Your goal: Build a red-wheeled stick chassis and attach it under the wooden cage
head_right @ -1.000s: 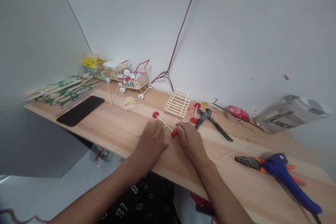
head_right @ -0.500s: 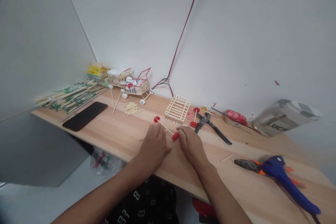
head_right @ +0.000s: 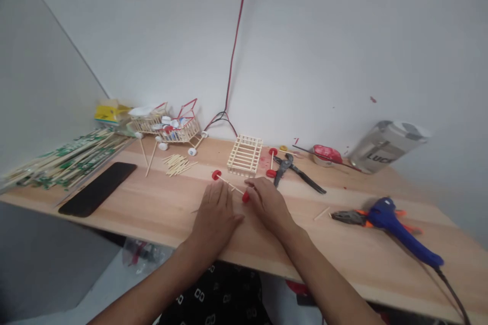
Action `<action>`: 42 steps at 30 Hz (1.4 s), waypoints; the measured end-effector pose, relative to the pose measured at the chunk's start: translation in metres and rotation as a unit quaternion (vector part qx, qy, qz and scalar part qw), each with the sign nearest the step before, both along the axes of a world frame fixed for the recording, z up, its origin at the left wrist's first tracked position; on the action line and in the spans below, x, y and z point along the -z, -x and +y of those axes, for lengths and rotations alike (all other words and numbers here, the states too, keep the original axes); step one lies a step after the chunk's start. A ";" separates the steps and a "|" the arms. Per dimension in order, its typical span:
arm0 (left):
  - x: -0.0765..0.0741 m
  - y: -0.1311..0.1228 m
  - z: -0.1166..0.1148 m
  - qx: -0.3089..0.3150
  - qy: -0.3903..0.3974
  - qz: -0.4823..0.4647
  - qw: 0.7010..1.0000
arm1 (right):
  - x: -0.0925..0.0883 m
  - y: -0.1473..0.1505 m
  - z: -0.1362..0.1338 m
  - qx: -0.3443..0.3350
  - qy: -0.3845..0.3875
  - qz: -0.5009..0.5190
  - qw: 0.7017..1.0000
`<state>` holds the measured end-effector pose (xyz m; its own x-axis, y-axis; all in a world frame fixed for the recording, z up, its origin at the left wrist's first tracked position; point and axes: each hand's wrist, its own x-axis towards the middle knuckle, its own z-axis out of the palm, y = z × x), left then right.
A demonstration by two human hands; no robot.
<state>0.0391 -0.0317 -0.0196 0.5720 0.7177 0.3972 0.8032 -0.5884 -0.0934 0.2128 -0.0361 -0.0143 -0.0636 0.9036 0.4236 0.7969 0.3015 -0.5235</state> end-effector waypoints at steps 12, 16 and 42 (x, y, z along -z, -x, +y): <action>0.000 0.002 0.000 0.016 0.033 -0.008 0.999 | -0.002 0.005 0.000 -0.036 -0.061 -0.037 0.997; -0.001 0.003 0.001 0.012 0.043 -0.004 0.999 | -0.001 0.004 0.001 -0.020 -0.059 -0.024 0.998; -0.002 0.003 0.000 0.008 0.045 -0.002 0.999 | -0.003 0.003 0.001 0.022 -0.067 -0.001 0.998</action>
<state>0.0362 -0.0315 -0.0172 0.5829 0.7408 0.3337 0.7934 -0.6076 -0.0371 0.2100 -0.0352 -0.0116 -0.0254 0.8413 0.5399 0.8116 0.3327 -0.4802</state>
